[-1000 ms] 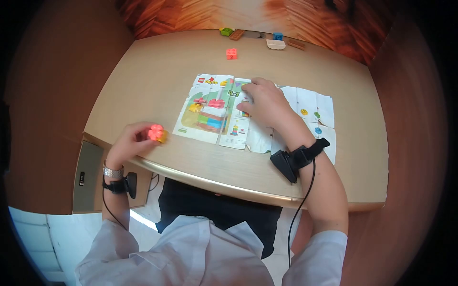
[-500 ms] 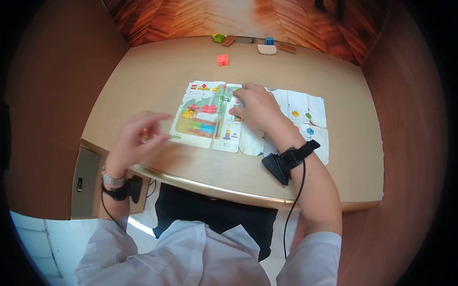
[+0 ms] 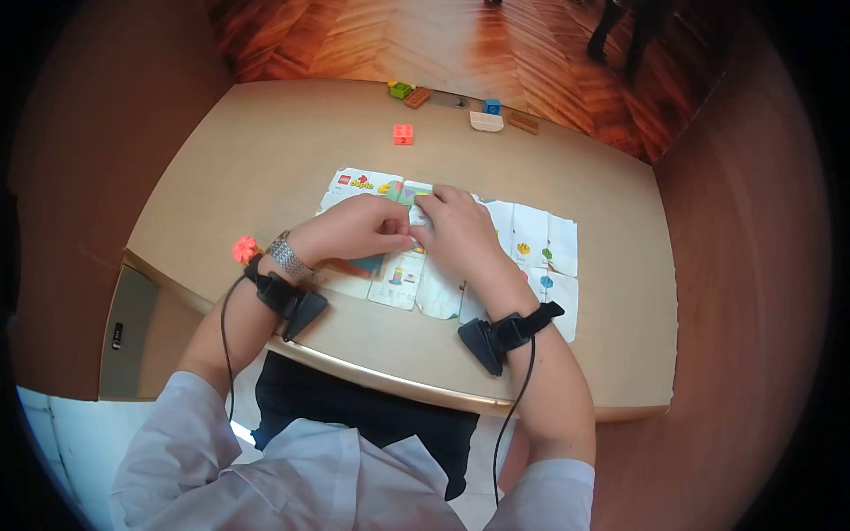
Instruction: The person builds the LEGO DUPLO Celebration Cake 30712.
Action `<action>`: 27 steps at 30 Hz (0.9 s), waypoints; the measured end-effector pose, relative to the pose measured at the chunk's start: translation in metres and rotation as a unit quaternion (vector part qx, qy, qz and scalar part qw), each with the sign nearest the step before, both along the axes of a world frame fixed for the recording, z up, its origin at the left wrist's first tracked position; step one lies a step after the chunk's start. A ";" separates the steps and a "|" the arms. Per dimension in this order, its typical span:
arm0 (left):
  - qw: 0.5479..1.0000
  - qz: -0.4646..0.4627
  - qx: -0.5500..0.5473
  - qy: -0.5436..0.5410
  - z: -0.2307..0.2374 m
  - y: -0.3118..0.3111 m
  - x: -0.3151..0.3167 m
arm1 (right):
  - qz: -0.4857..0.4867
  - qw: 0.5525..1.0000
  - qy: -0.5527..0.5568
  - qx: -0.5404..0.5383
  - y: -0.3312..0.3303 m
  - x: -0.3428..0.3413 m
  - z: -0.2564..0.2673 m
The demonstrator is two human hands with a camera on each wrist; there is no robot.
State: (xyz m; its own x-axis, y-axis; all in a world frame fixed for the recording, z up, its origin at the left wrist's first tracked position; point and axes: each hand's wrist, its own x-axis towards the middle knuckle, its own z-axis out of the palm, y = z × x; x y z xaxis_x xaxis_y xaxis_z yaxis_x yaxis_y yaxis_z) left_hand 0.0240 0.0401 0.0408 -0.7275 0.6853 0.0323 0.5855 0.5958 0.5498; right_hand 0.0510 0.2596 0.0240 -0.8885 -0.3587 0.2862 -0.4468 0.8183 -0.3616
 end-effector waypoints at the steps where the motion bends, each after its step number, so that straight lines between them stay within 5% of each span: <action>1: 0.999 0.004 0.030 -0.029 -0.003 -0.003 -0.001 | 0.004 1.000 -0.003 0.007 0.000 -0.001 -0.001; 12: 0.997 -0.014 0.081 -0.013 -0.018 -0.008 0.001 | -0.027 0.999 -0.015 -0.020 0.001 -0.031 0.014; 16: 0.996 -0.012 0.083 -0.016 -0.017 -0.007 0.002 | -0.034 0.998 -0.048 0.014 -0.006 -0.092 0.025; 22: 0.994 0.005 0.106 -0.002 -0.027 -0.004 0.002 | -0.008 0.997 0.054 0.056 -0.002 -0.226 -0.007; 27: 0.993 0.006 0.117 0.023 -0.031 0.000 0.002 | 0.000 0.983 0.043 0.176 -0.023 -0.261 -0.016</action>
